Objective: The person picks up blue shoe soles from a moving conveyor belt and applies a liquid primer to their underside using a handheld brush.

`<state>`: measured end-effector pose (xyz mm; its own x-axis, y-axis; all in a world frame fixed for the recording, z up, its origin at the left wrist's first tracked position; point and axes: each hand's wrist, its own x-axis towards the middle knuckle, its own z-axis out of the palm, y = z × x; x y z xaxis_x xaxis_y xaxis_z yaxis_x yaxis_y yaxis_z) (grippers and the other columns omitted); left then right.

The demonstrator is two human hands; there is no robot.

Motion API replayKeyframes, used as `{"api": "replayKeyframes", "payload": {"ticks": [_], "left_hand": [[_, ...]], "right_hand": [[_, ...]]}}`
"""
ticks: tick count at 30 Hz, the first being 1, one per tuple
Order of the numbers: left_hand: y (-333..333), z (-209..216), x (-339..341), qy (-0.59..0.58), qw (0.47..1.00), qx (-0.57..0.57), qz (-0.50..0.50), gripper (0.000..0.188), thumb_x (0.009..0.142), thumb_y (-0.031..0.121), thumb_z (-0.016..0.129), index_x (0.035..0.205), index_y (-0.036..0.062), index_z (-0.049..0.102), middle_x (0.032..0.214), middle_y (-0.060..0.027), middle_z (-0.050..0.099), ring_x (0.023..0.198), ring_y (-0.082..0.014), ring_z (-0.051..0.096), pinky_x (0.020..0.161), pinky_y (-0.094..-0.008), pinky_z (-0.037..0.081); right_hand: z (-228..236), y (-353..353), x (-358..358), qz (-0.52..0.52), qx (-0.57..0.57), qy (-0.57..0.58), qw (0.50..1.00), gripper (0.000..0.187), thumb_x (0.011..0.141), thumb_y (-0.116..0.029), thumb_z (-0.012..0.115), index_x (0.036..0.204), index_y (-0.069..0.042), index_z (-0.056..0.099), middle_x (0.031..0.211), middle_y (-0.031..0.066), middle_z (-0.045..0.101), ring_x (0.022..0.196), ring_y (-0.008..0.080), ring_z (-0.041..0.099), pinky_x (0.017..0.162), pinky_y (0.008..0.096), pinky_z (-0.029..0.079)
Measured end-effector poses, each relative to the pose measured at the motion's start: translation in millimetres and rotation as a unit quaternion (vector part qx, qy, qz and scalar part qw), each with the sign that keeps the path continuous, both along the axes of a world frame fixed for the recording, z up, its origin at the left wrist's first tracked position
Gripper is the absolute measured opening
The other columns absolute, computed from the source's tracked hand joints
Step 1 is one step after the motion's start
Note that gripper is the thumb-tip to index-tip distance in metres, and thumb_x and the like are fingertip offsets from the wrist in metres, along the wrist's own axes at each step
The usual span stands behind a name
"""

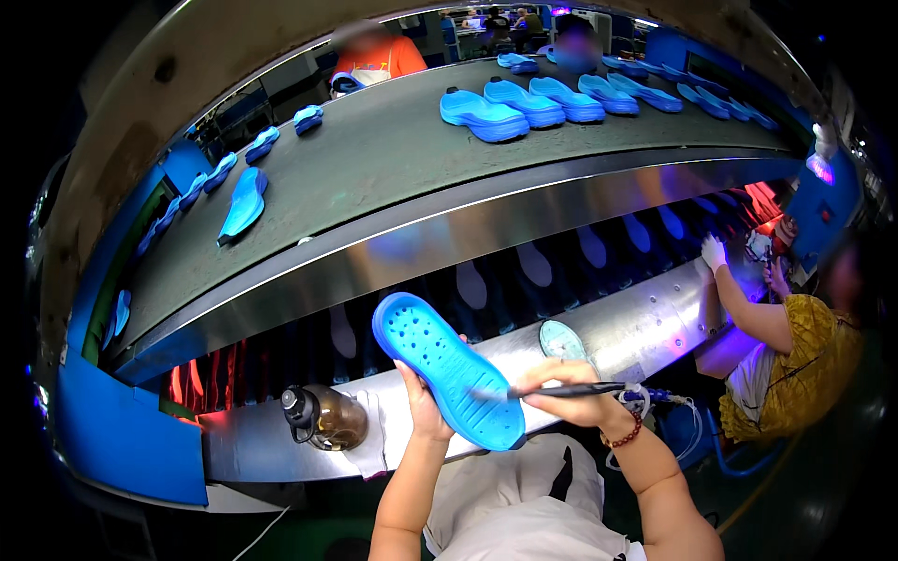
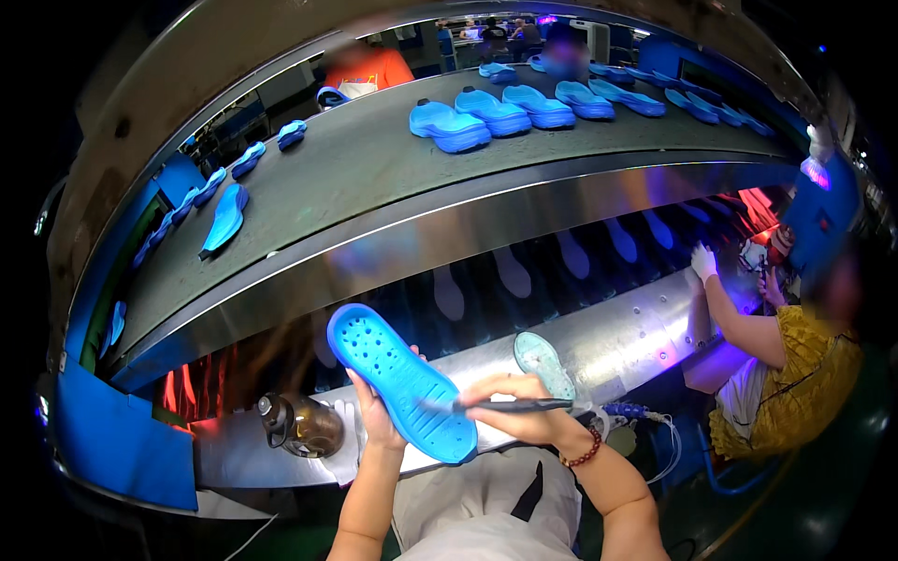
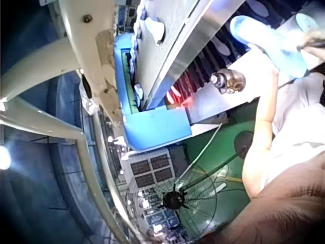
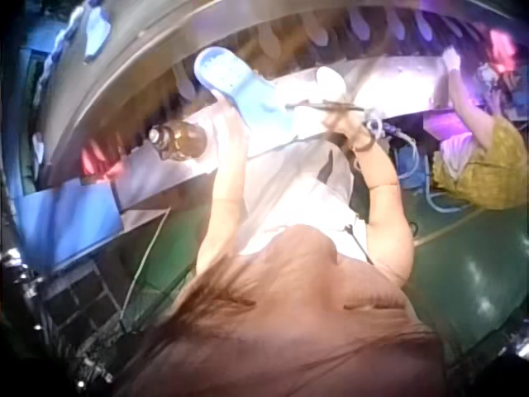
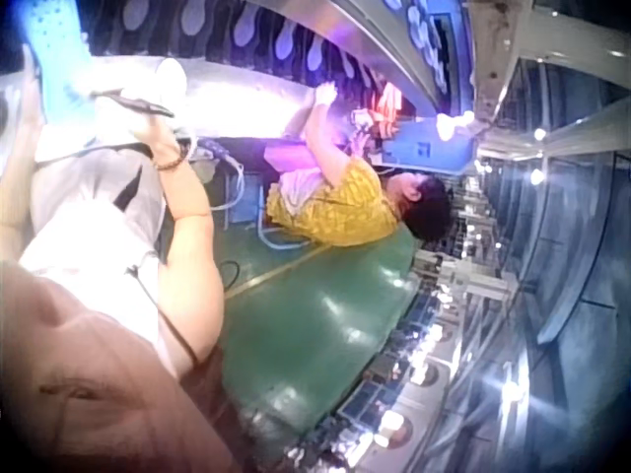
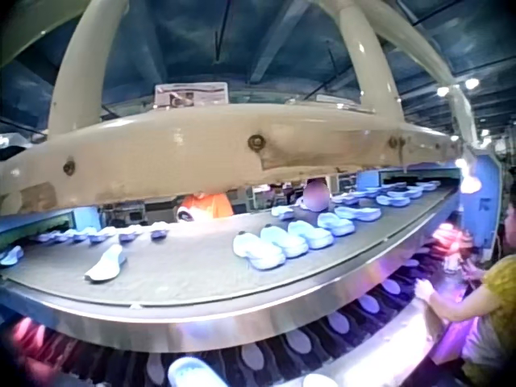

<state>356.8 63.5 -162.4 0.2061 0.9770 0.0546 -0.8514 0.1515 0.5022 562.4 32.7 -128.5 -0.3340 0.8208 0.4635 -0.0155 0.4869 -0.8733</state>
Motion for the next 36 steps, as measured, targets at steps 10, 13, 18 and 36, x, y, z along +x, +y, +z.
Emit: {"api": "replayKeyframes", "payload": {"ticks": [10, 13, 18, 36], "left_hand": [[3.5, 13.4, -8.4, -0.002, 0.999, 0.035, 0.014, 0.078, 0.080, 0.067, 0.032, 0.130, 0.0069, 0.034, 0.121, -0.0136, 0.049, 0.106, -0.0298, 0.051, 0.095, -0.0491, 0.038], [7.2, 25.6, -6.2, 0.047, 0.997, 0.058, 0.000, 0.080, 0.078, 0.067, 0.037, 0.129, 0.0057, 0.034, 0.121, -0.0136, 0.049, 0.105, -0.0322, 0.052, 0.090, -0.0483, 0.043], [10.2, 52.8, 8.5, -0.018, 0.995, 0.092, -0.042, 0.080, 0.079, 0.067, 0.035, 0.128, 0.0037, 0.034, 0.121, -0.0162, 0.049, 0.106, -0.0284, 0.053, 0.095, -0.0488, 0.039], [-8.1, 23.1, 33.2, -0.078, 0.995, -0.014, -0.060, 0.067, 0.083, 0.047, 0.045, 0.131, 0.0024, 0.032, 0.125, -0.0207, 0.045, 0.110, -0.0367, 0.048, 0.095, -0.0520, 0.037]], "right_hand": [[-1.6, -3.8, 8.0, 0.026, -0.027, -0.026, 0.999, 0.019, 0.071, 0.001, 0.066, 0.090, 0.002, 0.064, 0.094, 0.0150, 0.064, 0.090, 0.0235, 0.061, 0.081, 0.0313, 0.048], [7.9, -13.8, 6.1, 0.129, 0.022, -0.073, 0.989, 0.019, 0.070, 0.000, 0.068, 0.088, 0.002, 0.066, 0.090, 0.0136, 0.066, 0.092, 0.0260, 0.061, 0.084, 0.0332, 0.046], [-17.5, 0.2, 20.1, 0.110, -0.136, 0.148, 0.973, 0.014, 0.073, 0.003, 0.061, 0.088, 0.003, 0.062, 0.094, 0.0158, 0.062, 0.095, 0.0262, 0.058, 0.088, 0.0353, 0.043], [27.2, -28.2, -3.0, 0.070, 0.055, -0.010, 0.996, 0.018, 0.070, 0.003, 0.066, 0.088, 0.002, 0.063, 0.088, 0.0152, 0.065, 0.084, 0.0235, 0.064, 0.077, 0.0305, 0.049]]}}
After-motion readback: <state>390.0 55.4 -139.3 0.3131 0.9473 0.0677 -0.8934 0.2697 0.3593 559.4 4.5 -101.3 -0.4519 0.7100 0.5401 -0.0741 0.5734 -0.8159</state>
